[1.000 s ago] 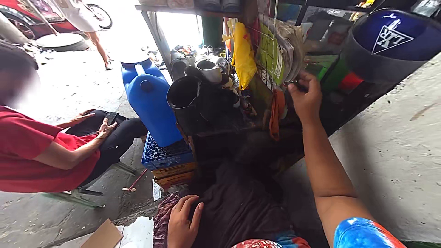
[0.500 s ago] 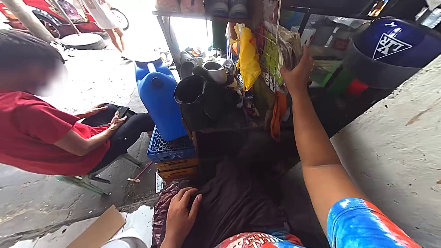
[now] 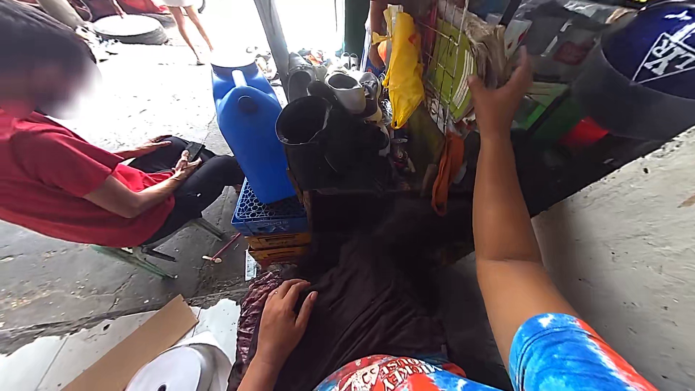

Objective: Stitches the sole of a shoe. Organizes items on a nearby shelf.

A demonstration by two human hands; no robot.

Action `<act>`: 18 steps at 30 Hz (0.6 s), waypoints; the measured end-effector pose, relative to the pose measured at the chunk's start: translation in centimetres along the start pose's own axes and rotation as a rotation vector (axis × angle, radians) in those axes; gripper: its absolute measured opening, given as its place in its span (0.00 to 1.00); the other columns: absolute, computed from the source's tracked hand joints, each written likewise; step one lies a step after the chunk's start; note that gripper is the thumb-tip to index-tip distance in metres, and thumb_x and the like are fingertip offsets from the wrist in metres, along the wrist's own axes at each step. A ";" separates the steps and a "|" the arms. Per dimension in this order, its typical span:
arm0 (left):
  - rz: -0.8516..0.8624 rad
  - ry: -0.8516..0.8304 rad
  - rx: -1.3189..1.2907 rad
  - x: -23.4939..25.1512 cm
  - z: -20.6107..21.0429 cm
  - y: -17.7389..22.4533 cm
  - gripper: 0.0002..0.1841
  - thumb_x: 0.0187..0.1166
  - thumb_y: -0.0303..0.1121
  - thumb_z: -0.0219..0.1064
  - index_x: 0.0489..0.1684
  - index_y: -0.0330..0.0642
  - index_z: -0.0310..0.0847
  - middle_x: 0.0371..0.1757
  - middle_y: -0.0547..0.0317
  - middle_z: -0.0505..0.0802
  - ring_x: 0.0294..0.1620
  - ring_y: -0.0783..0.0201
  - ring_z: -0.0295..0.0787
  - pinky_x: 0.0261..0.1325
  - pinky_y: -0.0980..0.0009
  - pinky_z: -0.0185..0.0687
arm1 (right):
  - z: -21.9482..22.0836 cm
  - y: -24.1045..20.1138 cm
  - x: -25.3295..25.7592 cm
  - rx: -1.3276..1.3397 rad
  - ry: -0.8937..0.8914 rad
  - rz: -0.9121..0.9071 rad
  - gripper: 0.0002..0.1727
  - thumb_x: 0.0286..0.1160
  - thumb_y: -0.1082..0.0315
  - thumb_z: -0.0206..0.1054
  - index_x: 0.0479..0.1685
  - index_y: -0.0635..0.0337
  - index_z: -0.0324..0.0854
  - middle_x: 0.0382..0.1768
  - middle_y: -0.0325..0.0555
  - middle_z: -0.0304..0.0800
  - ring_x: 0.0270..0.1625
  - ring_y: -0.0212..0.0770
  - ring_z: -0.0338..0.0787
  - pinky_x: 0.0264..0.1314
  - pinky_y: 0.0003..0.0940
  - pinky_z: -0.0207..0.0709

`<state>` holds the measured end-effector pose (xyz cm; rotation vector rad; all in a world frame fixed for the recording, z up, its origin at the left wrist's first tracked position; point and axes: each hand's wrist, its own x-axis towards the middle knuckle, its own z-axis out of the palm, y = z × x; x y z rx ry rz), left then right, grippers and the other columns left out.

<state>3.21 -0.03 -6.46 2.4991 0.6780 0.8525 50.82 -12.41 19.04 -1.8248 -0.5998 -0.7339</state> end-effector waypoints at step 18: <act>-0.002 0.043 -0.007 0.0 0.2 -0.4 0.25 0.82 0.53 0.55 0.40 0.43 0.94 0.49 0.52 0.97 0.52 0.50 0.94 0.59 0.49 0.84 | 1.0 -4.8 -3.9 0.032 0.171 -0.298 0.29 0.78 0.62 0.64 0.75 0.73 0.74 0.74 0.71 0.75 0.79 0.61 0.73 0.78 0.47 0.70</act>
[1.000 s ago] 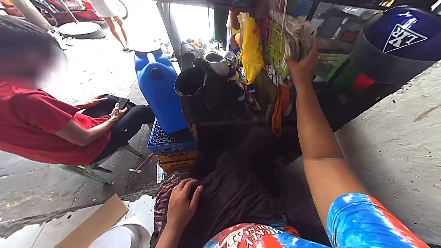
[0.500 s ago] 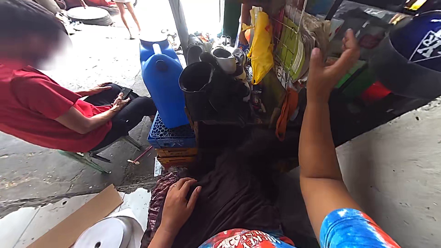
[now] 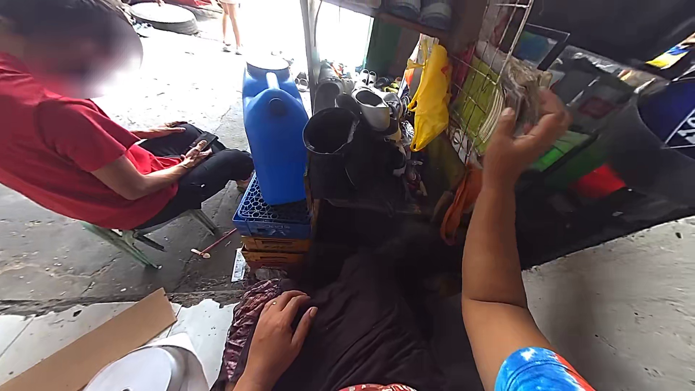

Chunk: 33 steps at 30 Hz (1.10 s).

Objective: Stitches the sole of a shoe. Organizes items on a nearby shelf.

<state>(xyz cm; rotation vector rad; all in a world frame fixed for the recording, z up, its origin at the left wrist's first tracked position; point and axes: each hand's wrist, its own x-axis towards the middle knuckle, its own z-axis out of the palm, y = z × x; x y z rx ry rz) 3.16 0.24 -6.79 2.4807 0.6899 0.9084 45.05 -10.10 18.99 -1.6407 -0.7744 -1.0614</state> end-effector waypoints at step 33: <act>-0.047 -0.179 0.022 1.8 -0.5 0.9 0.21 0.79 0.46 0.61 0.41 0.35 0.94 0.50 0.43 0.96 0.54 0.40 0.94 0.62 0.39 0.80 | 6.0 4.6 19.8 -0.243 -0.988 0.394 0.30 0.94 0.47 0.48 0.83 0.57 0.73 0.77 0.65 0.76 0.80 0.62 0.75 0.80 0.68 0.61</act>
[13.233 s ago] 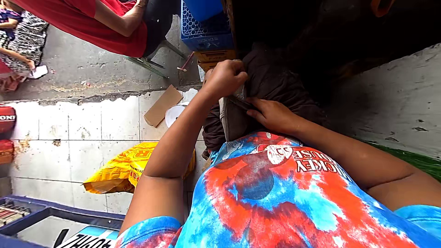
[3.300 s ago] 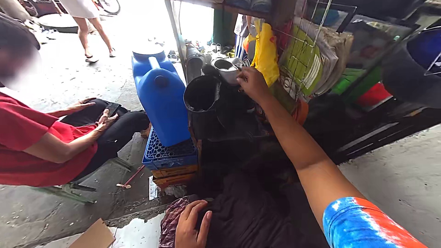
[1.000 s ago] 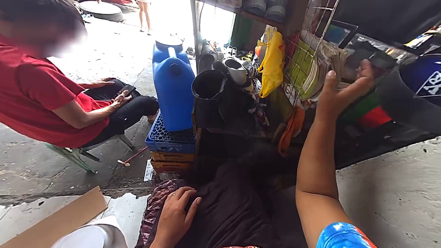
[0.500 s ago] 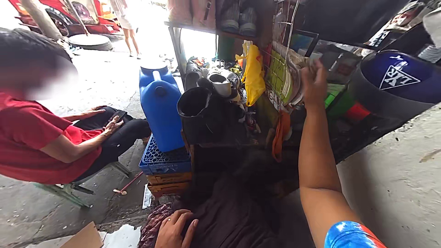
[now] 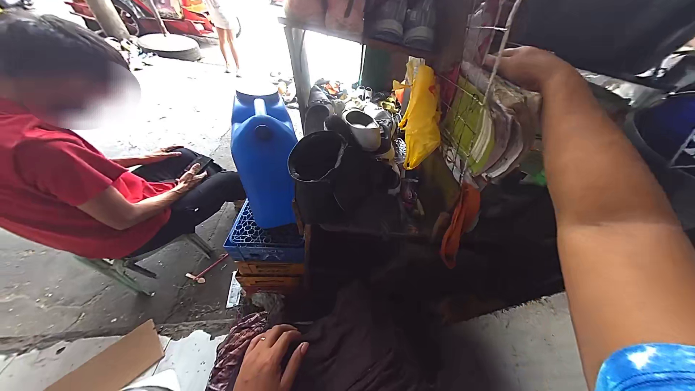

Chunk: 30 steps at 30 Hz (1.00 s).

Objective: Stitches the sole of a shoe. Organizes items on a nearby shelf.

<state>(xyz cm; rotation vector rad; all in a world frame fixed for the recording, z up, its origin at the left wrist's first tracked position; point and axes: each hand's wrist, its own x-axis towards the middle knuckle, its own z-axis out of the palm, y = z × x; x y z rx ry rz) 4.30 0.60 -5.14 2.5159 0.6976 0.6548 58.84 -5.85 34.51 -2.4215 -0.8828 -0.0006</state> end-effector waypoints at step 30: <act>0.012 -0.009 -0.054 0.9 0.2 -0.7 0.21 0.79 0.45 0.62 0.38 0.36 0.94 0.49 0.43 0.96 0.53 0.40 0.93 0.63 0.38 0.80 | -5.3 -2.1 -5.4 0.938 0.778 -0.389 0.11 0.82 0.72 0.63 0.59 0.60 0.81 0.49 0.41 0.88 0.50 0.36 0.89 0.48 0.32 0.85</act>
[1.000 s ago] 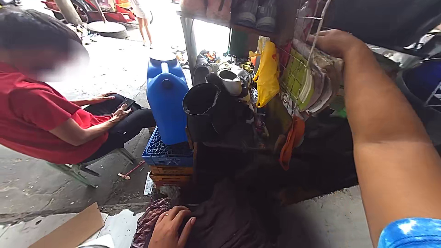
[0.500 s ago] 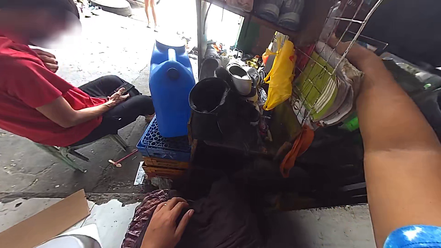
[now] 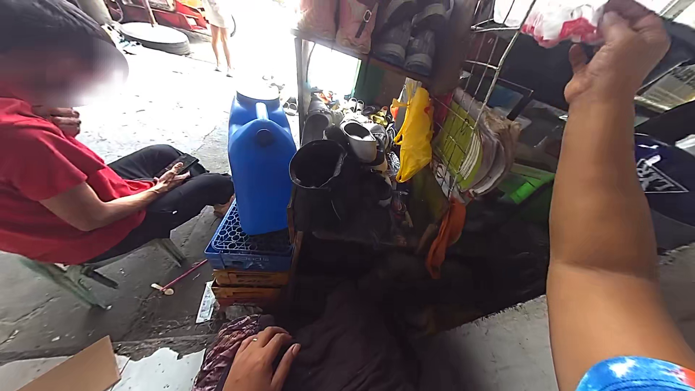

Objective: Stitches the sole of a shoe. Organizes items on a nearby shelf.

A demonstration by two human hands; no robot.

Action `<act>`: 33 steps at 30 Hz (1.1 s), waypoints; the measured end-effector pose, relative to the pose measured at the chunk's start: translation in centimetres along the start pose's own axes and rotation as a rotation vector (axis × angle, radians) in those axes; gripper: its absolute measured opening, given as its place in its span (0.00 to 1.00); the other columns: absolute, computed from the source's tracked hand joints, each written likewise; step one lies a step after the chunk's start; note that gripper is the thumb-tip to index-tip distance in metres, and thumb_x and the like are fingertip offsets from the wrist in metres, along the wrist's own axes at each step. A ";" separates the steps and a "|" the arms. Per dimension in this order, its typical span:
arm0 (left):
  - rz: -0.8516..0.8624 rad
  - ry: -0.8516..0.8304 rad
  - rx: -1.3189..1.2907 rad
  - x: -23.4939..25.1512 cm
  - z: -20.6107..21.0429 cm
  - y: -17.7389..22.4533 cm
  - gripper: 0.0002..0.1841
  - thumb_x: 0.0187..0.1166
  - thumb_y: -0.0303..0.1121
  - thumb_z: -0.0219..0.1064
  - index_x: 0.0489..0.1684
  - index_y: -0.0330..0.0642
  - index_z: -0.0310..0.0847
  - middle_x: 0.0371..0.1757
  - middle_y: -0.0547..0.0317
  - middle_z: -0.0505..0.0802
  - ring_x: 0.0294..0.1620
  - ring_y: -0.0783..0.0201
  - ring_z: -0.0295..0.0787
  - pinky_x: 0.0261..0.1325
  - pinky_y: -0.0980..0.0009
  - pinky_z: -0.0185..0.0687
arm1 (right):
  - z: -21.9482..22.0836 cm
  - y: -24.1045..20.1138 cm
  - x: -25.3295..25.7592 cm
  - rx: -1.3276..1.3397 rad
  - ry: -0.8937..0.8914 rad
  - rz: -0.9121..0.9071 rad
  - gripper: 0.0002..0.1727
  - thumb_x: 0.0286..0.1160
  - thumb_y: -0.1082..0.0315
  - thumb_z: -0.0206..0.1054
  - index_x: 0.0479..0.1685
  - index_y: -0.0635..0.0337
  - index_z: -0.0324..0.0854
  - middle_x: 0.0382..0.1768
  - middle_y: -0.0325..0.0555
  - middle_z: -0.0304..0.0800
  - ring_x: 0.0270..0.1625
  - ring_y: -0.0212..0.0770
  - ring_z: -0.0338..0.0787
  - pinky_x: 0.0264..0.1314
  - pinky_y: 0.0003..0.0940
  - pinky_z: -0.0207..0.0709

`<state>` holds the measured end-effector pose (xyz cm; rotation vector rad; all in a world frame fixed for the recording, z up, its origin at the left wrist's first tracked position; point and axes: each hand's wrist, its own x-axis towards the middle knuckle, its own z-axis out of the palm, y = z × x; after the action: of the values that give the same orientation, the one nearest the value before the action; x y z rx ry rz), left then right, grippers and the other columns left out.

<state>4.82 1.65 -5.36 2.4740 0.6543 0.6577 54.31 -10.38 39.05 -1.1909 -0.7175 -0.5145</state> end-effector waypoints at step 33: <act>0.008 -0.166 0.148 -0.5 -0.5 1.5 0.19 0.80 0.42 0.64 0.41 0.33 0.94 0.51 0.39 0.95 0.57 0.36 0.92 0.67 0.33 0.74 | -2.0 10.9 -20.6 -0.745 -0.165 -0.053 0.33 0.77 0.73 0.66 0.85 0.68 0.67 0.77 0.65 0.79 0.77 0.62 0.81 0.79 0.58 0.72</act>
<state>4.64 0.37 -4.33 2.6336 0.6494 0.4140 48.42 -9.21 16.40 -1.9290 -0.7185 -0.7687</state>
